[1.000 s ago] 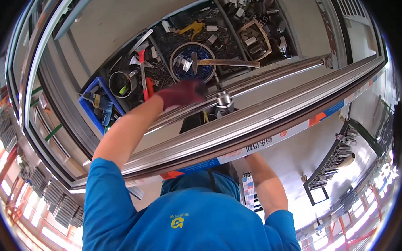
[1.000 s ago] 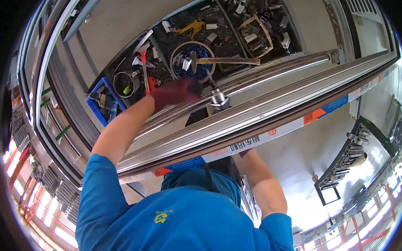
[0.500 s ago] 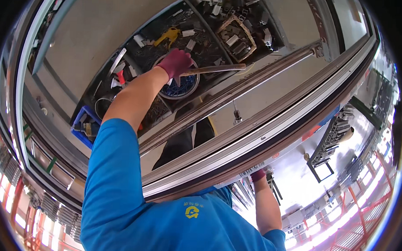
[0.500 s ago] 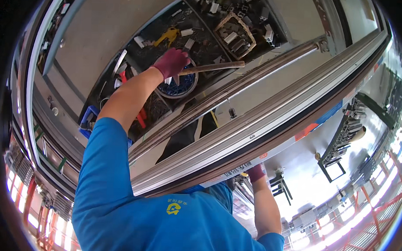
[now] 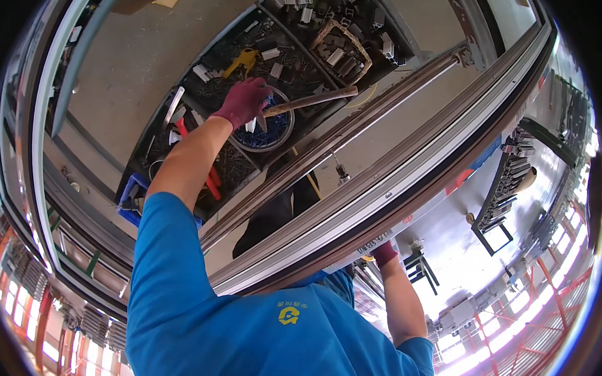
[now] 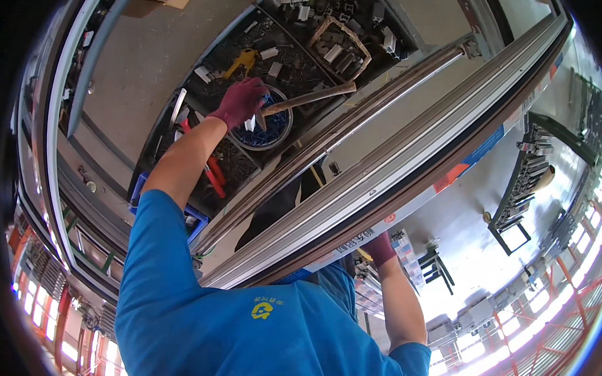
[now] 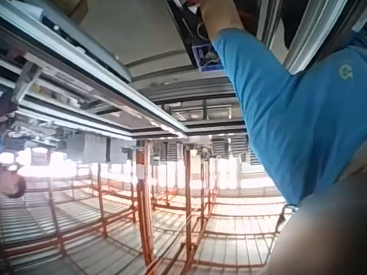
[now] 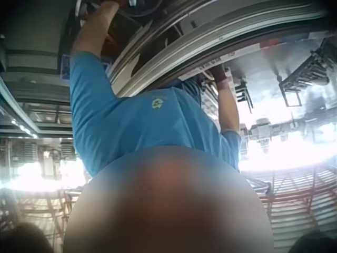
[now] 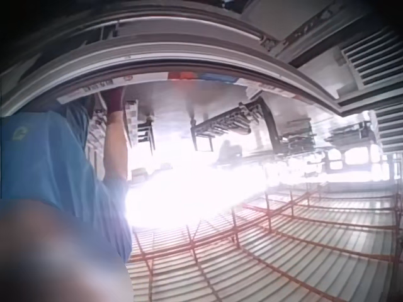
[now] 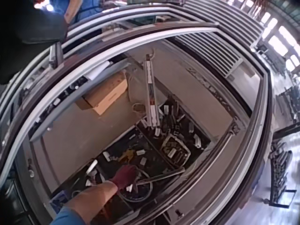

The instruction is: Assemble a metal frame using a power drill and various attachment components on a workshop floor.

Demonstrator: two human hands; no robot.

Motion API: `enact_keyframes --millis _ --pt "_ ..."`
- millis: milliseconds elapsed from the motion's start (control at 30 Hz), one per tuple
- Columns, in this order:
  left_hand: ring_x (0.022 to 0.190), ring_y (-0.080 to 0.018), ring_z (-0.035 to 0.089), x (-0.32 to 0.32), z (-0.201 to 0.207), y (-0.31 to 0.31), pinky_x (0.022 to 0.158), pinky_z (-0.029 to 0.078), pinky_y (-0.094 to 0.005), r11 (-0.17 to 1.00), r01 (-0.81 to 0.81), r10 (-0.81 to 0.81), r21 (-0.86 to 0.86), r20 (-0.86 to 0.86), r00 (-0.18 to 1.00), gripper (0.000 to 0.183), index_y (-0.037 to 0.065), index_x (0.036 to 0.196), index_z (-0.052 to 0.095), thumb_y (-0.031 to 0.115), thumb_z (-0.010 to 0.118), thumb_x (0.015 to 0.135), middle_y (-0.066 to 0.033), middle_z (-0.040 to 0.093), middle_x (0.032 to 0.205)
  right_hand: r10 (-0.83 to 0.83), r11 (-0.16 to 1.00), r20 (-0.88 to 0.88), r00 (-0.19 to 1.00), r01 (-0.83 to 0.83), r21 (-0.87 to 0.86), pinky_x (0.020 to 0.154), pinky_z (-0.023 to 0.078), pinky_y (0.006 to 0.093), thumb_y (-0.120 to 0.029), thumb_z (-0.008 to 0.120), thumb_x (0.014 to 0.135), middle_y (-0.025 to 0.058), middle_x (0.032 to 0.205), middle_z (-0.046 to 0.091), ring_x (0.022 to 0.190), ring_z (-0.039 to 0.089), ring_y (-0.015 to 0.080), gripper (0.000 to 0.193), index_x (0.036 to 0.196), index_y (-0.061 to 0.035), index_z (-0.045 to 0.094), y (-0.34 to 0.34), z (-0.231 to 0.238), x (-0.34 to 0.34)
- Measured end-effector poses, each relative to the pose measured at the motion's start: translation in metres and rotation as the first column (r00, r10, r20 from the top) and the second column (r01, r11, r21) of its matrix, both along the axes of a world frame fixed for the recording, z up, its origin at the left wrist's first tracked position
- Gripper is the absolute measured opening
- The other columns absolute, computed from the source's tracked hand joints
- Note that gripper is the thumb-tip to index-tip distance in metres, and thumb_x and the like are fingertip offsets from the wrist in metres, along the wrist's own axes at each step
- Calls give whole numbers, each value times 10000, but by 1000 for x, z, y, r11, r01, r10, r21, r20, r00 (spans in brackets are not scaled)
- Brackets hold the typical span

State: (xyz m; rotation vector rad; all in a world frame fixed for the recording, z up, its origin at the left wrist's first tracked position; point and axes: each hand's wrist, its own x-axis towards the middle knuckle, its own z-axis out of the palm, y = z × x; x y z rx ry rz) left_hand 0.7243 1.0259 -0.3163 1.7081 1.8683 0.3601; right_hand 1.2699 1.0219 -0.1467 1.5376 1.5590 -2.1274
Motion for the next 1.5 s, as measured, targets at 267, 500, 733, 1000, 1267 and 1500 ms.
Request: enact_keyframes --millis 267,500,733,1000,1267,1500 --pt "1211 -378 644 19 71 -46 1000 535 -466 900 -436 433 -7 137 891 303 54 1148 738 228 749 900 -186 688 1284 361 858 159 919 -394 331 981 550 414 -140 811 820 185 1235 722 1131 700 348 531 1309 -26 639 34 61 -79" --pt "902 -251 746 52 188 -64 841 629 -395 540 -639 663 -548 745 -79 249 -2 1181 691 178 676 1010 -142 741 1134 286 904 287 914 -357 236 921 546 407 -271 829 809 169 1172 716 1066 691 246 742 1423 -16 499 35 109 -9" --pt "1002 -259 758 129 377 -79 839 646 -404 632 -658 323 -409 911 -256 179 39 1154 648 187 596 1070 -134 742 1096 3 948 78 997 -28 318 855 491 305 -177 778 834 65 1073 636 965 568 130 645 1393 -7 506 27 225 33" --pt "985 -271 751 245 478 -80 866 635 -416 588 -771 157 -245 970 -188 210 16 1142 635 210 573 1091 -152 739 1078 306 912 -337 890 -173 371 822 483 294 -180 782 859 39 1058 652 915 562 120 577 1363 -2 565 36 314 -33" --pt "1017 -307 749 270 497 -107 889 633 -448 558 -808 115 -186 982 -147 186 30 1139 629 202 574 1092 -161 734 1115 450 877 -361 817 -328 352 955 519 357 -175 782 896 143 1157 701 1057 656 189 556 1375 -5 558 29 317 -26" --pt "1001 -321 748 255 494 -111 912 634 -471 551 -816 123 -175 984 -128 180 16 1144 626 181 579 1086 -176 731 1099 430 897 -393 813 -335 289 893 521 343 -176 776 900 94 1065 678 975 634 167 522 1353 -23 566 30 324 -41"
